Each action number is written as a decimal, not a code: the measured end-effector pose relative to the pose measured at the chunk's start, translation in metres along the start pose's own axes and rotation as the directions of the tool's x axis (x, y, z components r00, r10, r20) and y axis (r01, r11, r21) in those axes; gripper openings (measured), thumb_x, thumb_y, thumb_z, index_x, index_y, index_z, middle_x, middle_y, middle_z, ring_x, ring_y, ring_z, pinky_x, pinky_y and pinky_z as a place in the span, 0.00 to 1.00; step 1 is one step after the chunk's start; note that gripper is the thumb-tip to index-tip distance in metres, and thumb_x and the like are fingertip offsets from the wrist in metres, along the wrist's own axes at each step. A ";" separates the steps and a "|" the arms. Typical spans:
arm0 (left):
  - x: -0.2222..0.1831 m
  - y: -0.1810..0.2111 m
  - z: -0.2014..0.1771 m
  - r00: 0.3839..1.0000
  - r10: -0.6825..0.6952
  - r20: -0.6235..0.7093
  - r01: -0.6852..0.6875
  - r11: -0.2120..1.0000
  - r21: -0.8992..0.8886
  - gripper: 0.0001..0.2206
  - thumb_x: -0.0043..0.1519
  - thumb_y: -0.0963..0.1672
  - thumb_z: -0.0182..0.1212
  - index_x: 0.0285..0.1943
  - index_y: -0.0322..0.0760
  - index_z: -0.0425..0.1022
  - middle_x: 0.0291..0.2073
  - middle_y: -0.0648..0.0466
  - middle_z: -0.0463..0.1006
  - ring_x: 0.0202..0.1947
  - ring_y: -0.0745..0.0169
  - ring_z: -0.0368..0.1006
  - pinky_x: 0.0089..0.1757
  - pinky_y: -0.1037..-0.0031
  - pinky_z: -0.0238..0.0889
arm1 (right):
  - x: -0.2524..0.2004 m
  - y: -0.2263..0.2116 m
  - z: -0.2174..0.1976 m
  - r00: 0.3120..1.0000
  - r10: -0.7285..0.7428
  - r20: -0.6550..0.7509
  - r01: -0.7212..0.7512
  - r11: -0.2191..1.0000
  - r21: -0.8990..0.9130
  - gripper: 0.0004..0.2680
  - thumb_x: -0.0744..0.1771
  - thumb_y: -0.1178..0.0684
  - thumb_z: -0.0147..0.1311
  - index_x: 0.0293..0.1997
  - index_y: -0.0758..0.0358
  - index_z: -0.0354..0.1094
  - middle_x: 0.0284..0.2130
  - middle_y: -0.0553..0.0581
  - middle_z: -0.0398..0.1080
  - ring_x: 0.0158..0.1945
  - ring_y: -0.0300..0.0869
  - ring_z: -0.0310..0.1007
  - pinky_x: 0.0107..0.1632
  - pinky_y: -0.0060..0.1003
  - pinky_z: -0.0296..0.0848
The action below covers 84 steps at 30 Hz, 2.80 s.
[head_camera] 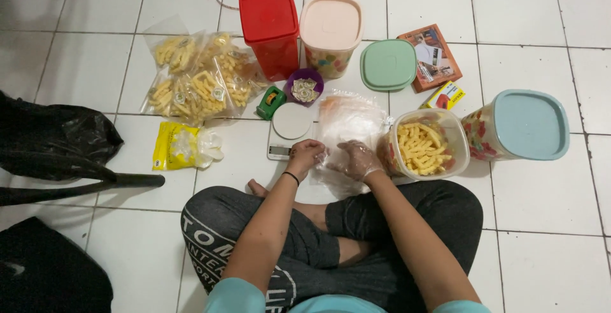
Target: Packing frozen french fries into small plastic bags and weighing them on a digital scale.
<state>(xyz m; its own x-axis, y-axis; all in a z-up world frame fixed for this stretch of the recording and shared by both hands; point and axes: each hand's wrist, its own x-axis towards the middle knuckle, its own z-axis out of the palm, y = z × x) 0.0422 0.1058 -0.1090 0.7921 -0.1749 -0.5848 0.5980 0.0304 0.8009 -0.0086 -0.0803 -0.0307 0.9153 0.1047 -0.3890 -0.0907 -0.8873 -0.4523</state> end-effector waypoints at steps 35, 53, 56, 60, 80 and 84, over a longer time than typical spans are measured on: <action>-0.005 -0.010 0.009 0.977 0.138 0.162 -0.150 0.986 0.067 0.04 0.59 0.39 0.66 0.41 0.33 0.78 0.36 0.47 0.79 0.38 0.61 0.78 0.39 0.74 0.76 | 0.028 0.044 0.040 0.989 -0.056 -0.140 0.091 0.961 0.259 0.24 0.62 0.45 0.64 0.66 0.59 0.65 0.56 0.67 0.72 0.64 0.61 0.67 0.68 0.56 0.64; 0.003 -0.022 -0.005 0.998 -0.018 -0.056 0.040 0.912 0.409 0.12 0.60 0.43 0.54 0.48 0.28 0.71 0.33 0.37 0.82 0.27 0.53 0.82 0.31 0.73 0.79 | 0.028 0.036 -0.002 0.789 0.153 -0.595 0.152 0.890 0.431 0.08 0.71 0.50 0.48 0.47 0.56 0.75 0.30 0.53 0.79 0.42 0.50 0.79 0.49 0.48 0.75; -0.008 -0.011 -0.006 0.992 -0.099 -0.079 0.123 0.901 0.416 0.17 0.61 0.43 0.51 0.55 0.24 0.68 0.33 0.35 0.81 0.28 0.49 0.82 0.31 0.70 0.80 | 0.029 0.031 -0.030 0.685 0.124 -0.718 0.206 0.912 0.355 0.06 0.71 0.51 0.49 0.46 0.53 0.74 0.28 0.51 0.78 0.38 0.49 0.79 0.46 0.47 0.76; 0.028 -0.051 -0.013 0.988 -0.126 -0.089 0.153 0.869 0.471 0.20 0.60 0.43 0.50 0.56 0.19 0.69 0.29 0.36 0.82 0.23 0.51 0.82 0.29 0.71 0.79 | 0.019 0.023 -0.083 0.553 0.062 -0.831 0.328 0.901 0.285 0.07 0.72 0.53 0.47 0.45 0.59 0.74 0.28 0.55 0.77 0.35 0.50 0.78 0.44 0.47 0.76; -0.080 0.117 0.003 0.970 -0.001 0.242 0.075 0.952 -0.297 0.38 0.69 0.62 0.29 0.62 0.27 0.69 0.40 0.45 0.79 0.40 0.56 0.77 0.40 0.70 0.74 | -0.028 -0.058 -0.112 0.967 0.200 -0.159 0.179 -0.083 0.980 0.08 0.66 0.51 0.54 0.45 0.62 0.73 0.30 0.62 0.77 0.36 0.49 0.81 0.42 0.47 0.83; -0.096 0.140 -0.027 0.947 0.035 0.320 0.048 0.967 -0.249 0.26 0.71 0.56 0.42 0.57 0.31 0.72 0.47 0.41 0.81 0.46 0.51 0.79 0.44 0.68 0.73 | 0.001 -0.045 -0.078 0.942 0.301 -0.148 0.182 -0.086 0.980 0.08 0.65 0.57 0.55 0.45 0.69 0.71 0.30 0.69 0.75 0.35 0.55 0.82 0.43 0.57 0.83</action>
<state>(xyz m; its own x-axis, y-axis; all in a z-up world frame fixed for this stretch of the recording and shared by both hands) 0.0531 0.1530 0.0557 0.7316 -0.4795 -0.4845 0.6473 0.2657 0.7145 0.0266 -0.0754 0.0517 0.8931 -0.2353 -0.3834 -0.2101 0.5355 -0.8180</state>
